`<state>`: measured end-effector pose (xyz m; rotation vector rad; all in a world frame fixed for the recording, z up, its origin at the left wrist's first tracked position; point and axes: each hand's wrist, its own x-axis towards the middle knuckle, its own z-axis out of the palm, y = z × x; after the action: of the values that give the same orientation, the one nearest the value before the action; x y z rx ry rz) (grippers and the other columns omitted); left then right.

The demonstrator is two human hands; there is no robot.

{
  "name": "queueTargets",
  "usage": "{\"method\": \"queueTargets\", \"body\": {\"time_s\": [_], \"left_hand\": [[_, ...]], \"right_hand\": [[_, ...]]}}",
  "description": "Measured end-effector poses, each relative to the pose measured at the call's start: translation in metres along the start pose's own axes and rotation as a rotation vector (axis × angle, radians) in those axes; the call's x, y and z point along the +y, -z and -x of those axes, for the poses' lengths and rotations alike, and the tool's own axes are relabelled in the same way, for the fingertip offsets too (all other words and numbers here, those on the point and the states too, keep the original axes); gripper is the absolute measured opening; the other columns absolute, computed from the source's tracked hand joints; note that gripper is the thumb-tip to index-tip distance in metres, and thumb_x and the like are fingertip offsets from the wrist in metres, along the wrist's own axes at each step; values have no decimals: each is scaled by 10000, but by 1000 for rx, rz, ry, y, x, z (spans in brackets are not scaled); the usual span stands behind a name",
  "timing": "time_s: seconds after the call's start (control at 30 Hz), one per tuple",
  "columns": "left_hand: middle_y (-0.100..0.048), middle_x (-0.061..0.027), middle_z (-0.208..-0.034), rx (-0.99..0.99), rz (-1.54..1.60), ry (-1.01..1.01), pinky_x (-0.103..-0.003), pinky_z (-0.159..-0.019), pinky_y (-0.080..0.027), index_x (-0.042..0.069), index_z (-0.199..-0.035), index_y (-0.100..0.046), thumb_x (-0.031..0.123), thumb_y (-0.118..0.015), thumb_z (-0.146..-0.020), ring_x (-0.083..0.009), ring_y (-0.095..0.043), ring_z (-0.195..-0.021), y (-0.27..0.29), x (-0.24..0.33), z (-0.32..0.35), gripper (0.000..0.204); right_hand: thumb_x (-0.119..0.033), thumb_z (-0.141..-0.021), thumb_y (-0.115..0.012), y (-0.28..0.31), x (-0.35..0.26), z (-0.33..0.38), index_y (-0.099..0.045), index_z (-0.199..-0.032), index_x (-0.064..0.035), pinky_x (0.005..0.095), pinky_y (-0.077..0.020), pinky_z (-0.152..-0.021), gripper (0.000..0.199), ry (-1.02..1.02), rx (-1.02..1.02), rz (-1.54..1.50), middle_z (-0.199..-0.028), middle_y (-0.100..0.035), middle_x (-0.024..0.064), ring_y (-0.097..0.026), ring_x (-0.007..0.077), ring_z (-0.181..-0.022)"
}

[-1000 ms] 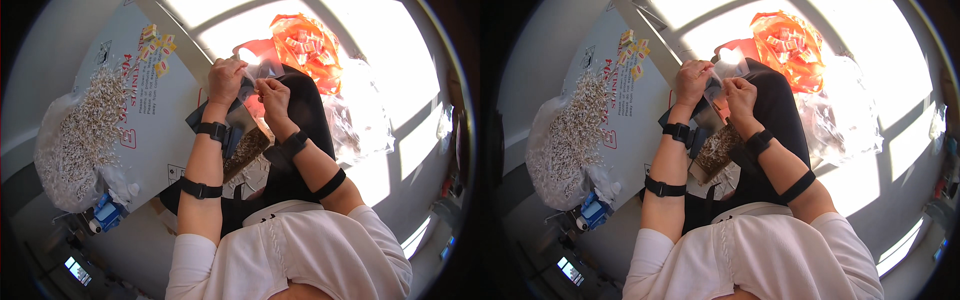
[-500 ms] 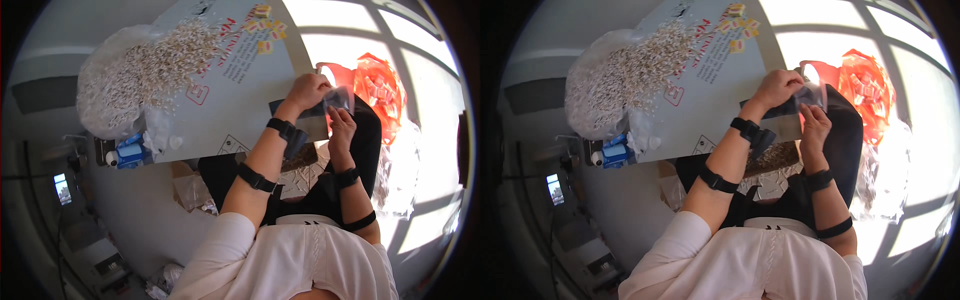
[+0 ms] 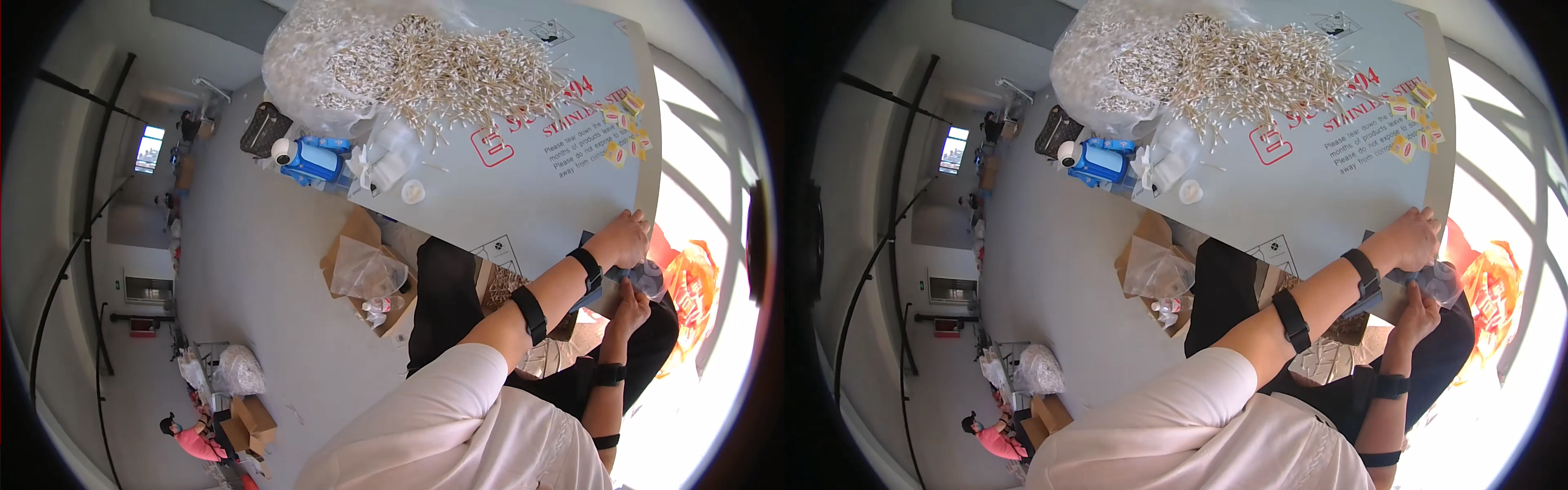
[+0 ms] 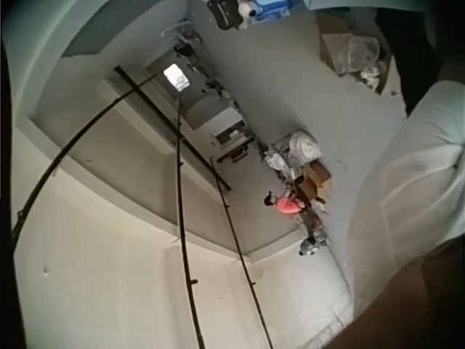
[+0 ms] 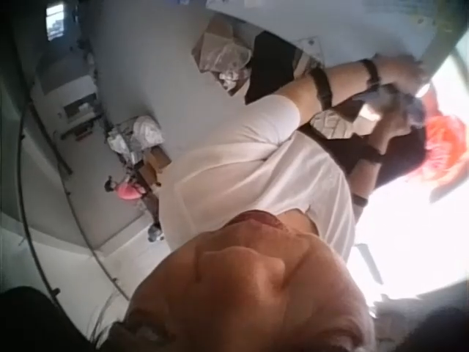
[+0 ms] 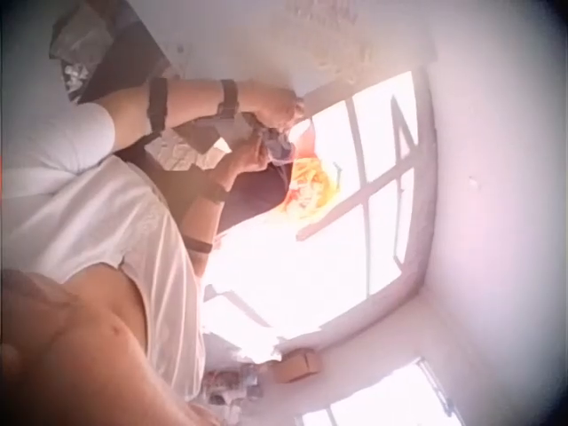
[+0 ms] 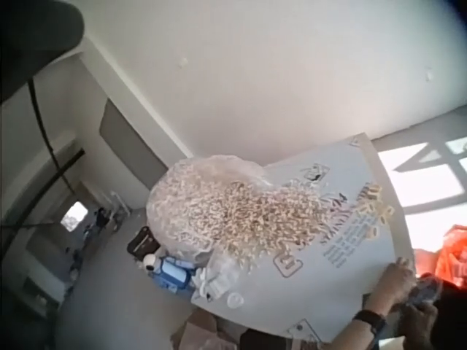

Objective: Packaging cotton swabs into small plastic sleeves and applying labels.

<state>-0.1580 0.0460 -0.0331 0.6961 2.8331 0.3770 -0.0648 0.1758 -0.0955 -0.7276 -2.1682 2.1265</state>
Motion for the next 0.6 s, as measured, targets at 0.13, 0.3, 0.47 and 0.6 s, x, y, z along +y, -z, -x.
{"method": "queueTargets", "body": {"time_s": [0.13, 0.3, 0.47, 0.6], "left_hand": [[-629, -37, -1122, -15, -47, 18, -400, -936, -403, 145, -933, -775, 396, -669, -835, -251, -481, -1152, 6, 1, -2, 289], [-627, -35, -1105, 86, -50, 20, -392, -928, -402, 135, -929, -775, 398, -716, -791, -247, -477, -1146, 2, 4, 4, 303], [-614, -49, -1067, 267, -21, 6, -385, -927, -400, 95, -925, -756, 376, -741, -757, -250, -476, -1133, -12, 8, 14, 328], [-589, -67, -1054, 410, 121, 15, -394, -935, -400, 70, -940, -681, 328, -794, -700, -263, -477, -1114, -9, 7, 21, 370]], "right_hand": [[-89, -829, -772, 3, -4, -1, -588, -641, -27, 233, -356, -535, 270, -44, 8, -31, -647, -573, -15, -451, 55, -563], [-86, -825, -771, 6, -5, 1, -589, -642, -2, 248, -357, -532, 271, -38, -20, 30, -662, -570, -11, -450, 63, -570], [-64, -808, -771, 16, 1, 1, -549, -584, -10, 267, -355, -551, 320, -8, -14, 111, -689, -560, 4, -458, 78, -605], [-22, -829, -738, 33, 27, 4, -588, -634, -2, 231, -436, -714, 246, -18, -39, -104, -758, -594, 18, -530, 70, -723]]}}
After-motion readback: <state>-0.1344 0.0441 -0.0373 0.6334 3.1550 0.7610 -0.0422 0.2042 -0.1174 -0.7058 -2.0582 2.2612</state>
